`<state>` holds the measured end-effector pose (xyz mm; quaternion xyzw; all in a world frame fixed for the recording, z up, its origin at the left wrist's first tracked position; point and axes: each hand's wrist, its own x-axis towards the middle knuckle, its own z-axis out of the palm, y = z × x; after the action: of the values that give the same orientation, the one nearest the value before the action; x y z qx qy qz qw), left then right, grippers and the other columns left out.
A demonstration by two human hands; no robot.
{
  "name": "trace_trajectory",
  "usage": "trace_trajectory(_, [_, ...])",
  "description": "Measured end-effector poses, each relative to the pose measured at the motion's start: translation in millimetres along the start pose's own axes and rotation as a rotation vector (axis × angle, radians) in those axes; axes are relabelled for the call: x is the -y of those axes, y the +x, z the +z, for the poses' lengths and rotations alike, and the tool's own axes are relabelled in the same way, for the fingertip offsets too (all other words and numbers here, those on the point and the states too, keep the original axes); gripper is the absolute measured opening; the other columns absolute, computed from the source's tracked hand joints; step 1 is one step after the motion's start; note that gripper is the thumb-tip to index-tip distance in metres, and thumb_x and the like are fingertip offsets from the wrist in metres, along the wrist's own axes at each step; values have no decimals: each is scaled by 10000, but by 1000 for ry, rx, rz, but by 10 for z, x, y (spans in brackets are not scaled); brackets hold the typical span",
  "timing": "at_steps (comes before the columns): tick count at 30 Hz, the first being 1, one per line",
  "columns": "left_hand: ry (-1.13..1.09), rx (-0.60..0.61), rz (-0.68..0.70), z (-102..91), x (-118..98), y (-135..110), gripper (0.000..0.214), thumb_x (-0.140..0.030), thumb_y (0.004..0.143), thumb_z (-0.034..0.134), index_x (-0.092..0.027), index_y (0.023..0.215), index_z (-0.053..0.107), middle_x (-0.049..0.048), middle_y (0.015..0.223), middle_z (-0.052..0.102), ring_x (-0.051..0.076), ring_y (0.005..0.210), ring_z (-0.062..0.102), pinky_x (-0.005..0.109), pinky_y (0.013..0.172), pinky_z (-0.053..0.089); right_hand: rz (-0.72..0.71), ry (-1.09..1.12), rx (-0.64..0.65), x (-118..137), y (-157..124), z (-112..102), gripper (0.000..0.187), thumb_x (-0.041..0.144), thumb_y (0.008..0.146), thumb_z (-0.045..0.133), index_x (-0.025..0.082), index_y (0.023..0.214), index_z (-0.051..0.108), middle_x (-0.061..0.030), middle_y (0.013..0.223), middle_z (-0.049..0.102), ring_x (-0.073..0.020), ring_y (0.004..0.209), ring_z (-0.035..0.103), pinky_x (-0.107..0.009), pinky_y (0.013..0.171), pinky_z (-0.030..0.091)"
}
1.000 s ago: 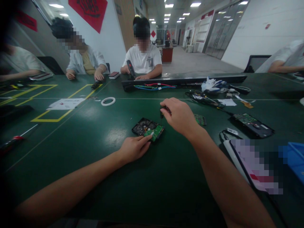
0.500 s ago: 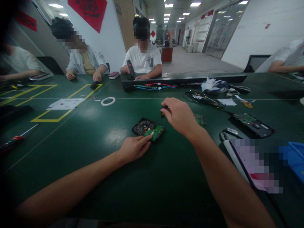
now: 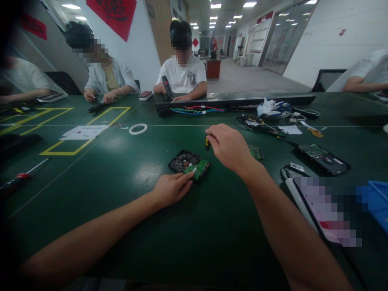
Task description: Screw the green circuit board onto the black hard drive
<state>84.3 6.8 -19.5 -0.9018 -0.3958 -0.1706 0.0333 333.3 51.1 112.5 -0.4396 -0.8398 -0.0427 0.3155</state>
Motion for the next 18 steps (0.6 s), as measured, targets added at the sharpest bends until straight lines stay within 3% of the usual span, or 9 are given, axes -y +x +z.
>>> trace_trajectory(18, [-11, -20, 14, 28, 8, -6, 430, -383, 1046, 399, -188, 1376, 593, 81, 945, 747, 204, 709, 714, 315, 568, 544, 22, 17, -21, 26, 3, 0, 83, 282, 977, 569, 218, 968, 620, -95, 1006, 691, -262, 953, 619, -403, 852, 468])
